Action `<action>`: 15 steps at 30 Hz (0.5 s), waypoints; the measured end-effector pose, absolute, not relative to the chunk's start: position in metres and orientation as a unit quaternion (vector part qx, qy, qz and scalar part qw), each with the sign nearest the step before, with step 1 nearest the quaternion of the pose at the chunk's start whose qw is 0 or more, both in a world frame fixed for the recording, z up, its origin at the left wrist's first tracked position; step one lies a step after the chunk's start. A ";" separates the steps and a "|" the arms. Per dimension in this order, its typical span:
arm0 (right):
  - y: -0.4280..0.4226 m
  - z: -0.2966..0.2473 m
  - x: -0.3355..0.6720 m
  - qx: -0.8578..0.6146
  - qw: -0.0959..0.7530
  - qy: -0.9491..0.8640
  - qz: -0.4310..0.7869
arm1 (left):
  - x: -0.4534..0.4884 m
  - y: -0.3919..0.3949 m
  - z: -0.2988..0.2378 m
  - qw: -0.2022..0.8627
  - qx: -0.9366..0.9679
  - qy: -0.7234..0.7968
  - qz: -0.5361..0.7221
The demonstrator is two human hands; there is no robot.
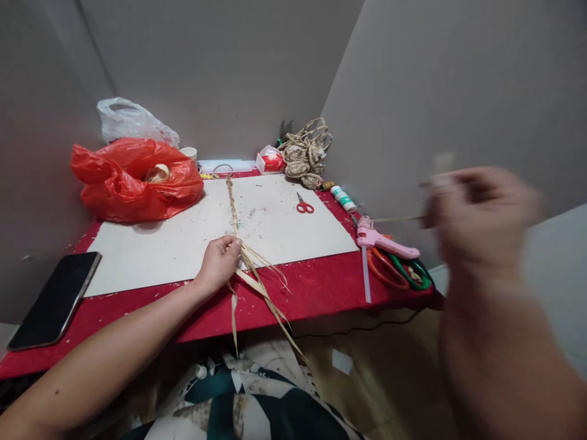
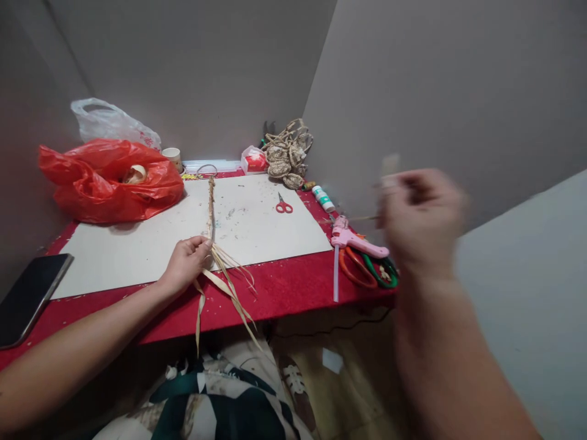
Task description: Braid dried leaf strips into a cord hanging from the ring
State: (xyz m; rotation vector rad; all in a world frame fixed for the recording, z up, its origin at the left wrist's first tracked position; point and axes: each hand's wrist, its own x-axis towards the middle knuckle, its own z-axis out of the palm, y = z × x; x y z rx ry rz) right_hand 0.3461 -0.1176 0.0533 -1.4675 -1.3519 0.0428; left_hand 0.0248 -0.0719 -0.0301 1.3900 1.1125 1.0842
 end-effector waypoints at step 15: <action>-0.131 -0.001 0.154 -0.518 0.210 -0.823 0.104 | 0.025 -0.072 -0.025 0.523 0.566 0.462 0.439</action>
